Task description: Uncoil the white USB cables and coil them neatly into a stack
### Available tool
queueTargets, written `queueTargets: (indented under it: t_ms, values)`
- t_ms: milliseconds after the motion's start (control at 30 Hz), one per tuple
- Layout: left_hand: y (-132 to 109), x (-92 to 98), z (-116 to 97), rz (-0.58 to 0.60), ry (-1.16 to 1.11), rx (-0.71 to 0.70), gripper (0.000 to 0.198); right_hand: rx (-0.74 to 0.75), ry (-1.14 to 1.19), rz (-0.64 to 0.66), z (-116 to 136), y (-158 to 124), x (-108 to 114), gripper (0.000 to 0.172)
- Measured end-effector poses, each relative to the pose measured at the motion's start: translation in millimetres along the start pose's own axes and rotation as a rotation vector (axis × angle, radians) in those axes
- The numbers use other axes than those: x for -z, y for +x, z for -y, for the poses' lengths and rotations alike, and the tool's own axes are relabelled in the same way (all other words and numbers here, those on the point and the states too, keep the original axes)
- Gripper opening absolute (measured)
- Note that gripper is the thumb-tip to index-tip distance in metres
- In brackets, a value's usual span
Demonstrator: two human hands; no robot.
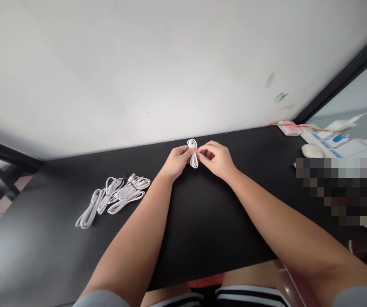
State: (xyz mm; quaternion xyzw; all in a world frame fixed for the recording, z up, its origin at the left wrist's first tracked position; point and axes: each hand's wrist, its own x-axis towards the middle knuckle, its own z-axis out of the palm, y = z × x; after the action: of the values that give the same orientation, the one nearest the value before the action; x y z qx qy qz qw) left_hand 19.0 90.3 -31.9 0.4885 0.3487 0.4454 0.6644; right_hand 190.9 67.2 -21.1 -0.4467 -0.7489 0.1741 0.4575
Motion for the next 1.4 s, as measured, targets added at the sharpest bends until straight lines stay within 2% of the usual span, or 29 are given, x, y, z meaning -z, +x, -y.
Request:
queueTargets:
  t_ms: [267,433,733,1067,1267,1400]
  values:
    - [-0.4,-1.6,-1.6,-0.035,-0.017,-0.004,0.041,-0.04,0.006,0.038,-2.6,0.3,-0.6,0.007]
    - [-0.8,-1.2,-1.7,-0.004,-0.015,-0.027,0.039,0.013,-0.066,0.048,-1.8,1.3,1.1,0.007]
    - [0.6,-2.3,1.5,-0.027,0.071,-0.009,0.042,0.035,-0.13,0.054,2.4,1.3,1.5,0.008]
    - [-2.2,-3.7,-5.3,-0.054,-0.004,0.043,0.039,0.147,-0.269,0.098,10.6,3.1,2.7,0.011]
    - [-3.7,-2.3,-9.6,-0.002,-0.069,0.075,0.037,0.106,-0.197,0.096,10.3,1.8,2.9,0.01]
    - [-4.0,-2.1,-11.0,0.009,-0.096,0.077,0.035,0.043,-0.066,0.072,7.0,0.4,0.4,0.008]
